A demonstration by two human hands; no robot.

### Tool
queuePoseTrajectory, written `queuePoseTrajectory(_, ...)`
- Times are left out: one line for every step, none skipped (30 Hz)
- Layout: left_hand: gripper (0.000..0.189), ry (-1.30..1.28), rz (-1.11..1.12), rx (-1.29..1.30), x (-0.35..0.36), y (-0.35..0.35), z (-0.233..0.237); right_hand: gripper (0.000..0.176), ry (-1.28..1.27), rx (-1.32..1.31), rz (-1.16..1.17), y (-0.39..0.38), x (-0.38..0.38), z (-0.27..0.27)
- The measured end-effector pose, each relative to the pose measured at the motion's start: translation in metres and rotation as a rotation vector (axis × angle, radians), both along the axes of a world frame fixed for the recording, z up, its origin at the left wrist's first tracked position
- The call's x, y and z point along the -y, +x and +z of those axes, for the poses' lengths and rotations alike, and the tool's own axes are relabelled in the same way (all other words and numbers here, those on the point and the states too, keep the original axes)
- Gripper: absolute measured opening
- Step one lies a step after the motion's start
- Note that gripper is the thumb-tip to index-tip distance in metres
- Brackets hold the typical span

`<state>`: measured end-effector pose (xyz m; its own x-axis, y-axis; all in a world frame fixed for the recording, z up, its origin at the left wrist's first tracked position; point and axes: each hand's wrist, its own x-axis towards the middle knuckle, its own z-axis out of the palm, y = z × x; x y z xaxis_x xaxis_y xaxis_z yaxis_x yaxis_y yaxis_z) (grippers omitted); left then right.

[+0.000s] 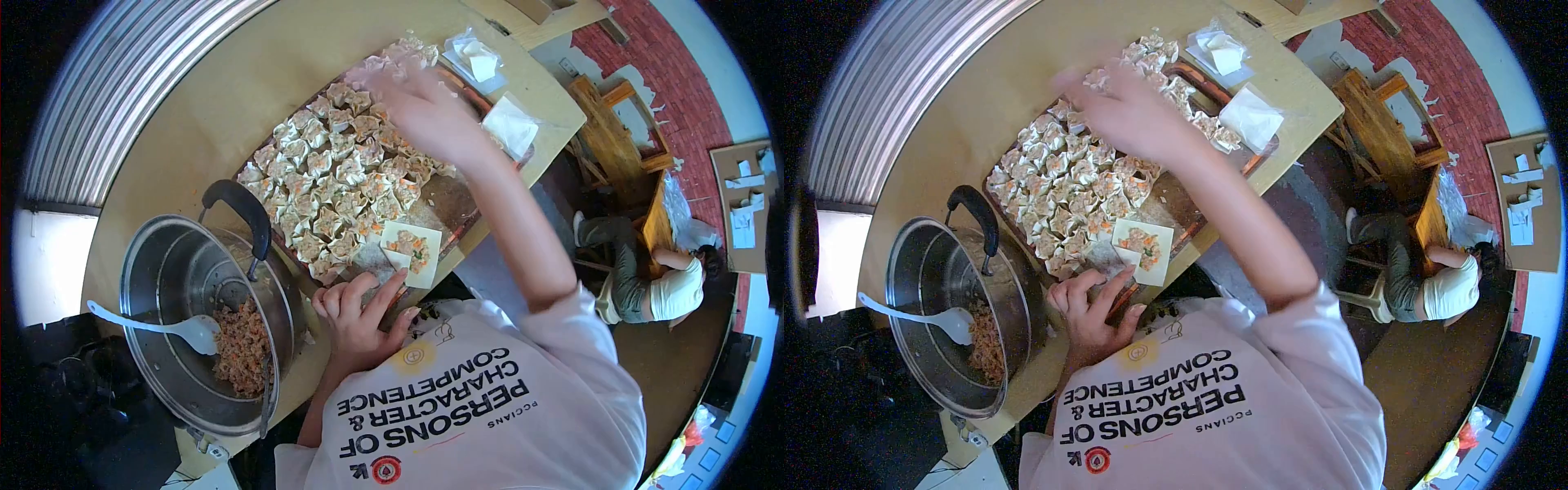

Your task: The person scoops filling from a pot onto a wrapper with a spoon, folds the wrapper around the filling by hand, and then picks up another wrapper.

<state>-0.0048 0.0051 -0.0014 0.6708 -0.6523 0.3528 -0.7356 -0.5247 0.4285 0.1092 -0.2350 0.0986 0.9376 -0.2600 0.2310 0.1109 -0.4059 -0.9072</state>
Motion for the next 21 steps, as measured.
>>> queuePoseTrajectory(0.052,-0.021,-0.008,-0.01,-0.001,0.0,0.0,0.045,0.001,0.009,0.0,0.015,-0.008,0.005)
queuePoseTrajectory(0.052,-0.04,-0.01,-0.021,-0.003,0.0,0.0,0.047,0.053,-0.046,0.121,0.037,-0.012,0.009)
queuePoseTrajectory(0.052,-0.043,0.0,-0.013,-0.003,0.002,0.0,0.048,0.1,-0.1,0.249,0.063,-0.011,0.013)
queuePoseTrajectory(0.052,-0.055,0.004,-0.023,-0.002,0.0,0.0,0.05,0.146,-0.165,0.38,0.09,-0.009,0.014)
queuePoseTrajectory(0.052,-0.063,-0.002,-0.037,-0.003,-0.001,0.0,0.051,0.197,-0.232,0.5,0.111,-0.005,0.014)
queuePoseTrajectory(0.052,-0.06,-0.008,-0.037,-0.005,-0.001,0.0,0.053,0.251,-0.293,0.611,0.128,0.001,0.014)
queuePoseTrajectory(0.051,-0.07,-0.016,-0.026,-0.005,0.001,0.0,0.055,0.302,-0.354,0.722,0.139,0.006,0.014)
queuePoseTrajectory(0.051,-0.086,-0.013,-0.018,-0.004,0.001,0.0,0.047,0.148,-0.163,0.759,0.138,0.014,0.007)
queuePoseTrajectory(0.051,-0.092,0.001,-0.027,-0.003,0.0,0.001,0.04,-0.002,0.022,0.798,0.134,0.025,-0.002)
queuePoseTrajectory(0.05,-0.083,0.006,-0.043,-0.002,-0.001,0.004,0.057,-0.302,-0.16,0.23,0.138,0.051,0.004)
queuePoseTrajectory(0.049,-0.071,0.0,-0.05,-0.003,0.0,0.006,0.081,-0.583,-0.321,-0.36,0.139,0.081,0.012)
queuePoseTrajectory(0.049,-0.072,-0.002,-0.051,-0.003,-0.001,0.005,0.058,-0.4,0.021,-0.243,0.116,0.1,-0.002)
queuePoseTrajectory(0.048,-0.09,0.001,-0.042,-0.002,-0.001,0.002,0.038,-0.212,0.36,-0.118,0.086,0.109,-0.014)
queuePoseTrajectory(0.046,-0.107,0.0,-0.035,-0.001,0.0,0.001,0.031,-0.197,0.191,-0.002,0.045,0.101,-0.004)
queuePoseTrajectory(0.046,-0.108,-0.007,-0.04,0.0,0.001,0.0,0.024,-0.179,0.016,0.111,-0.001,0.084,0.006)
queuePoseTrajectory(0.045,-0.108,0.007,-0.027,0.001,0.001,-0.001,0.019,-0.21,-0.078,0.104,-0.035,0.069,0.006)
queuePoseTrajectory(0.044,-0.103,0.016,-0.018,0.001,0.0,-0.002,0.014,-0.235,-0.177,0.091,-0.065,0.055,0.003)
queuePoseTrajectory(0.044,-0.101,0.007,-0.023,0.001,0.0,-0.003,0.012,-0.28,-0.281,0.109,-0.088,0.051,-0.001)
queuePoseTrajectory(0.044,-0.088,0.01,0.016,0.0,0.001,-0.005,0.011,-0.323,-0.381,0.129,-0.106,0.047,-0.008)
queuePoseTrajectory(0.044,-0.074,0.013,0.055,-0.001,0.001,-0.005,0.011,-0.318,-0.384,0.125,-0.119,0.041,-0.015)
queuePoseTrajectory(0.044,-0.069,0.009,0.052,-0.001,0.001,-0.006,0.014,-0.255,-0.409,0.071,-0.13,0.036,-0.022)
